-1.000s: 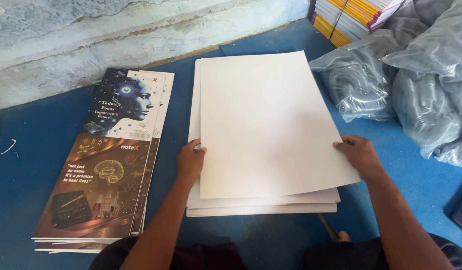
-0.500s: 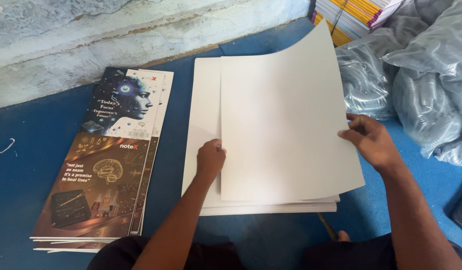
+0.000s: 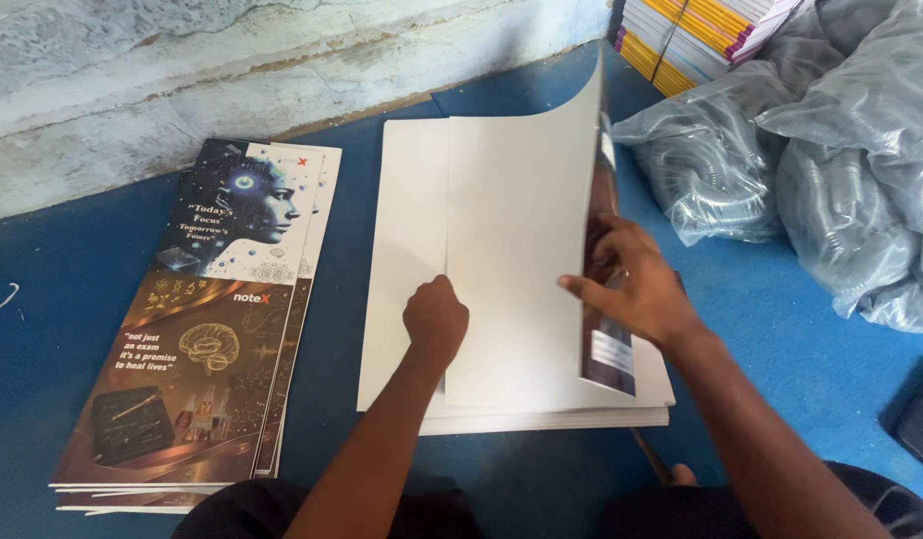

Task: The person is binding book covers onto stacks of white paper. They place a cover on a stack, fold it over, and use a flat tool to press the fold. They repeat this process for multiple stacks.

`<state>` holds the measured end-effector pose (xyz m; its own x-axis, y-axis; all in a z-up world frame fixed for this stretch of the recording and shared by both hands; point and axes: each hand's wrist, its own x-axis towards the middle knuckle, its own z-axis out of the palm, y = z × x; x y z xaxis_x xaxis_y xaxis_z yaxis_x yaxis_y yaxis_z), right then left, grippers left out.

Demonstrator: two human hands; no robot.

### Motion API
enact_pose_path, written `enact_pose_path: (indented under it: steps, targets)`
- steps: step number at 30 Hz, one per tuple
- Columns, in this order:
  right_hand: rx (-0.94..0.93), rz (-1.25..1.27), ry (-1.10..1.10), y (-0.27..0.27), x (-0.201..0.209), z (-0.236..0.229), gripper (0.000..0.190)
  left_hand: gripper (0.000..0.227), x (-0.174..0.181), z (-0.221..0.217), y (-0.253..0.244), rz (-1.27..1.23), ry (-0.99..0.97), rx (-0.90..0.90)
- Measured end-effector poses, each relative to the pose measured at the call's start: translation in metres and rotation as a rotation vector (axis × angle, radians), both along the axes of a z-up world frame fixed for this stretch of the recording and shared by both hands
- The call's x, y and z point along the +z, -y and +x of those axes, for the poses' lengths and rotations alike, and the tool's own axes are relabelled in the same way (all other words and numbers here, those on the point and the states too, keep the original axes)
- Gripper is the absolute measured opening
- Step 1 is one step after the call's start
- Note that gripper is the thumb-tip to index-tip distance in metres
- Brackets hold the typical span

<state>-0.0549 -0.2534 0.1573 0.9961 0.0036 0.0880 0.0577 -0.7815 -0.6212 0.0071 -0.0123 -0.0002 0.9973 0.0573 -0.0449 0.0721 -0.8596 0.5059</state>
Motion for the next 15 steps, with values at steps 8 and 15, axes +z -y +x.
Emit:
enact_pose_path:
  steps: [8,15]
  targets:
    - [0.174,-0.203,0.071,-0.046,-0.012,0.009,0.052,0.003,-0.006,0.010,0.012,0.225,0.125,-0.132]
    - [0.287,-0.438,0.005,-0.069,-0.037,0.018,0.047,0.023,-0.011,0.049,0.002,-0.347,-0.217,-0.018]
